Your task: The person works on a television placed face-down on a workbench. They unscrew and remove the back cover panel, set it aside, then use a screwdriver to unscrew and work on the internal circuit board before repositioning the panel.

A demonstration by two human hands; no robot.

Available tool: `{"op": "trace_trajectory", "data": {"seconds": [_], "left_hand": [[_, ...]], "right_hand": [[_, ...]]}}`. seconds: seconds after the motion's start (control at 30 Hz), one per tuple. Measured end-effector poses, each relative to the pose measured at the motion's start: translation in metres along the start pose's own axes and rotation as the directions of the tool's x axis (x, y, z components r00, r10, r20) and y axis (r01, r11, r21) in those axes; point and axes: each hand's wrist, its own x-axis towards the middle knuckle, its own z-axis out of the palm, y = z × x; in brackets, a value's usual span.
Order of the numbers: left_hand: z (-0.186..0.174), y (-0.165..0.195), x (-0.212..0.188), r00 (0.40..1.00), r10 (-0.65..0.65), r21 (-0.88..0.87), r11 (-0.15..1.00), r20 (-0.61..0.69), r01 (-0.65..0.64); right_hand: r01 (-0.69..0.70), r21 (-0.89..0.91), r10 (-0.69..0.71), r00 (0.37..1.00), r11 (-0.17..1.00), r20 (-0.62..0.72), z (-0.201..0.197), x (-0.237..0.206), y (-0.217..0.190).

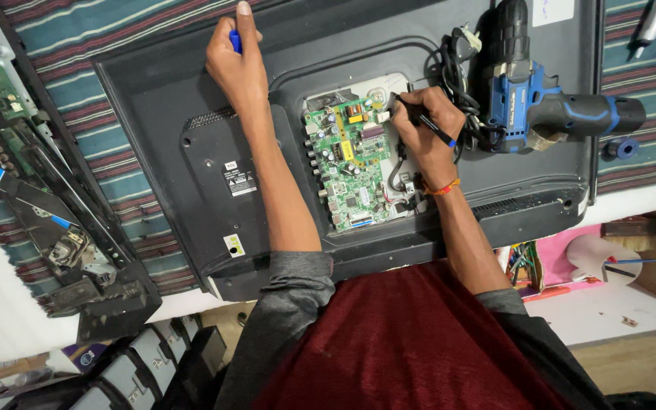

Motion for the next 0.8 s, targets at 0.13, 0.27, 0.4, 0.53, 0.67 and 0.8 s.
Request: {"op": "trace_trajectory", "data": {"seconds": [0.13, 0.27, 0.4, 0.53, 0.67, 0.8], "left_hand": [[-0.0003, 0.0013, -0.0011, 1.000, 0.016, 0.009, 1.000, -0.003, -0.015], [-0.0010, 0.0021, -0.0008, 1.000, 0.016, 0.016, 1.000, -0.005, -0.016], [-0.0008, 0.0012, -0.0010, 1.000, 0.003, -0.030, 1.000, 0.004, -0.003], [-0.0006, -0.0006, -0.0017, 1.000, 0.024, -0.024, 0.999, 0.006, -0.024], [-0.0005, -0.0018, -0.0008, 1.000, 0.019, -0.016, 1.000, 0.001, -0.019], [-0.0007, -0.0025, -0.0001, 1.000, 0.026, 0.017, 1.000, 0.002, -0.026]], "right_hand": [[0.006, -0.022, -0.006, 1.000, 1.000, -0.006, -0.0012, -0.0007, -0.0019], [0.005, 0.007, -0.004, 1.000, 1.000, -0.010, -0.0026, -0.0001, -0.0043], [0.009, 0.025, -0.008, 1.000, 1.000, -0.014, -0.0022, 0.0016, -0.0048], [-0.015, -0.015, 0.014, 1.000, 1.000, -0.026, -0.0019, 0.0007, -0.0043], [0.005, -0.022, -0.005, 0.999, 1.000, -0.038, -0.0015, 0.0006, -0.0026], [0.006, -0.059, -0.008, 0.999, 0.998, -0.037, -0.0007, 0.0008, -0.0003]]}}
